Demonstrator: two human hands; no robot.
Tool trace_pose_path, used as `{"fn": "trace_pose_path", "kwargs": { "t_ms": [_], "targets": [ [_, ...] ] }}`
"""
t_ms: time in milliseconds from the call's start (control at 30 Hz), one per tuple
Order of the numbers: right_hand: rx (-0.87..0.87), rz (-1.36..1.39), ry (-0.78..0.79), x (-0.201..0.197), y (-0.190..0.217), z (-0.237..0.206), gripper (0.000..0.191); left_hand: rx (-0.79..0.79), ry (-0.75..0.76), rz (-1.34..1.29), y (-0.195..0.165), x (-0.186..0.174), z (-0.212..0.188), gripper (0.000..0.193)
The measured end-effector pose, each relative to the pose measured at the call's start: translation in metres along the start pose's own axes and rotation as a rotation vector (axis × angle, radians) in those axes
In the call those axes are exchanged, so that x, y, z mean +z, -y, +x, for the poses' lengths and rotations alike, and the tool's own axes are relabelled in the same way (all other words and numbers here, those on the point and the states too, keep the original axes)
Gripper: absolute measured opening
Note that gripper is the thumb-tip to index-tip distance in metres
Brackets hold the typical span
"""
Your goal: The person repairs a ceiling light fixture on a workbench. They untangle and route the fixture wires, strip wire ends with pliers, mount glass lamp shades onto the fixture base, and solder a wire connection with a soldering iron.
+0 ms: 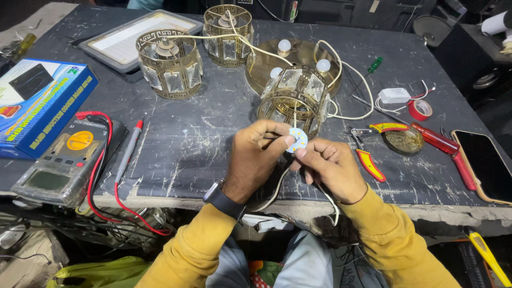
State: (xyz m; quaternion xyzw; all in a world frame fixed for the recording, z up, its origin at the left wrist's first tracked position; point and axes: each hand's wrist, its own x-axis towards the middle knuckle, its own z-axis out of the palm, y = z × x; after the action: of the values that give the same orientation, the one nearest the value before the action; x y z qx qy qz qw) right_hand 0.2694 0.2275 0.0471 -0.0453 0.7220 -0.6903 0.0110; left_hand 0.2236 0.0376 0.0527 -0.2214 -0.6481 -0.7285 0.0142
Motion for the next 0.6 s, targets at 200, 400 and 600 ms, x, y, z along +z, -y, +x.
{"fn": "trace_pose_path", "kwargs": {
  "t_ms": [200,400,600],
  "targets": [
    [-0.028,-0.069,0.049,-0.005,-0.009,0.000,0.023,0.102,-0.089,0.155,-0.011,0.016,-0.021,0.013],
    [-0.248,-0.418,-0.309,0.016,0.000,-0.010,0.019,0.337,-0.001,0.417,-0.005,-0.007,-0.015,0.012],
    [-0.298,0.848,0.265,0.013,0.087,-0.043,0.066,0.389,0.069,0.595,-0.002,-0.024,-0.009,0.015]
  ]
}}
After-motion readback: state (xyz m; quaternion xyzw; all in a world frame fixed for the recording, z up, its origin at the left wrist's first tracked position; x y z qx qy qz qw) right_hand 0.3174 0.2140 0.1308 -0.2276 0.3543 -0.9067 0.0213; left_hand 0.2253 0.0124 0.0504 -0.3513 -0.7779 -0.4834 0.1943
